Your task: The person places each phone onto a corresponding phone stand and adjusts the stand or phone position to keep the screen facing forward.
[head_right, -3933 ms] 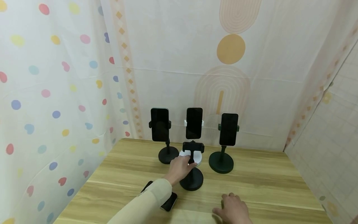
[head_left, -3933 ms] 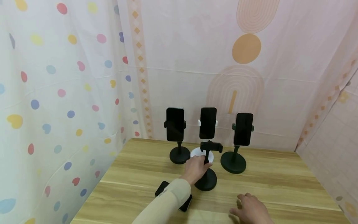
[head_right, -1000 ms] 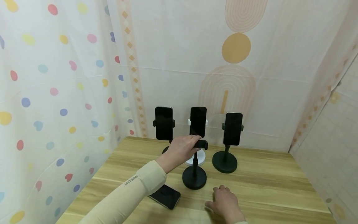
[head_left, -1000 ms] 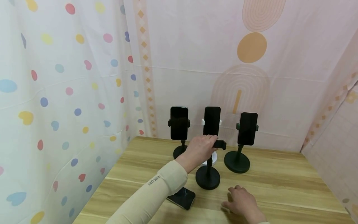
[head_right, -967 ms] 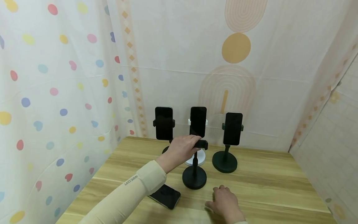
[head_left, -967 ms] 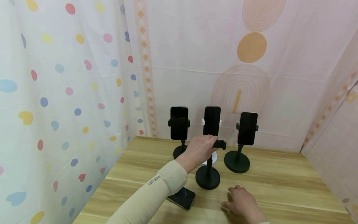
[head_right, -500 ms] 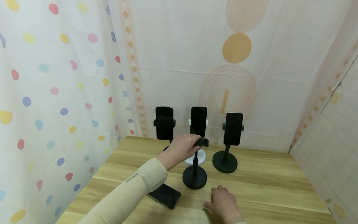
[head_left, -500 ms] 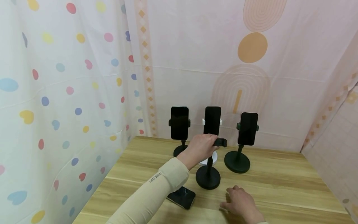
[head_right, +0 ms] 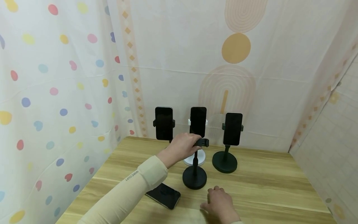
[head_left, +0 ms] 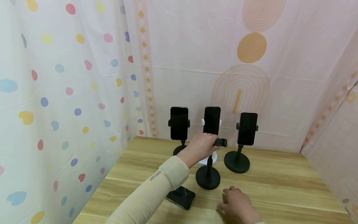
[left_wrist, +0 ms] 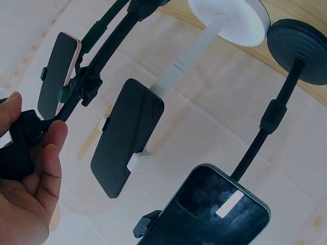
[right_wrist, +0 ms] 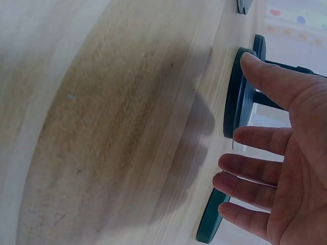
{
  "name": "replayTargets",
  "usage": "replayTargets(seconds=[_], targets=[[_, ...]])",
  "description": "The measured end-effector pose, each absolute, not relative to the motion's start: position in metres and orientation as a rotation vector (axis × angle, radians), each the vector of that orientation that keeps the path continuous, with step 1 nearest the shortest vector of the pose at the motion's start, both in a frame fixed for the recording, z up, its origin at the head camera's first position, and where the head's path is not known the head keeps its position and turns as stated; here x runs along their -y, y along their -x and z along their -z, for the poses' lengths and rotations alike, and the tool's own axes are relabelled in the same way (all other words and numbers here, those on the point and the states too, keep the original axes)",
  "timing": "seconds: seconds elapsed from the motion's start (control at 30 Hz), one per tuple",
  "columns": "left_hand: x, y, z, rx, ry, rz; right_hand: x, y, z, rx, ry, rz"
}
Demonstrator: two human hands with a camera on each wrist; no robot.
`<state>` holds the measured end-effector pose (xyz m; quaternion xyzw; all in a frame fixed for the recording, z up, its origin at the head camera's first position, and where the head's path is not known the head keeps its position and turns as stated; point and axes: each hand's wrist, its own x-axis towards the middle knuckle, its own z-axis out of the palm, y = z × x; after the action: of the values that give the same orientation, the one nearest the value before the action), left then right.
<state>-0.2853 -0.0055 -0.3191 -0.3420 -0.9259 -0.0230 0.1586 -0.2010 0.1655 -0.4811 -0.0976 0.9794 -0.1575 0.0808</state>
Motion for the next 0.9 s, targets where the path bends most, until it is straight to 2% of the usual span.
replayTargets(seconds=[0.9], targets=[[0.025,0.279,0.325,2.582,1.041,0.073,-0.129,0.207,0.485,-2.882,0.51,0.494]])
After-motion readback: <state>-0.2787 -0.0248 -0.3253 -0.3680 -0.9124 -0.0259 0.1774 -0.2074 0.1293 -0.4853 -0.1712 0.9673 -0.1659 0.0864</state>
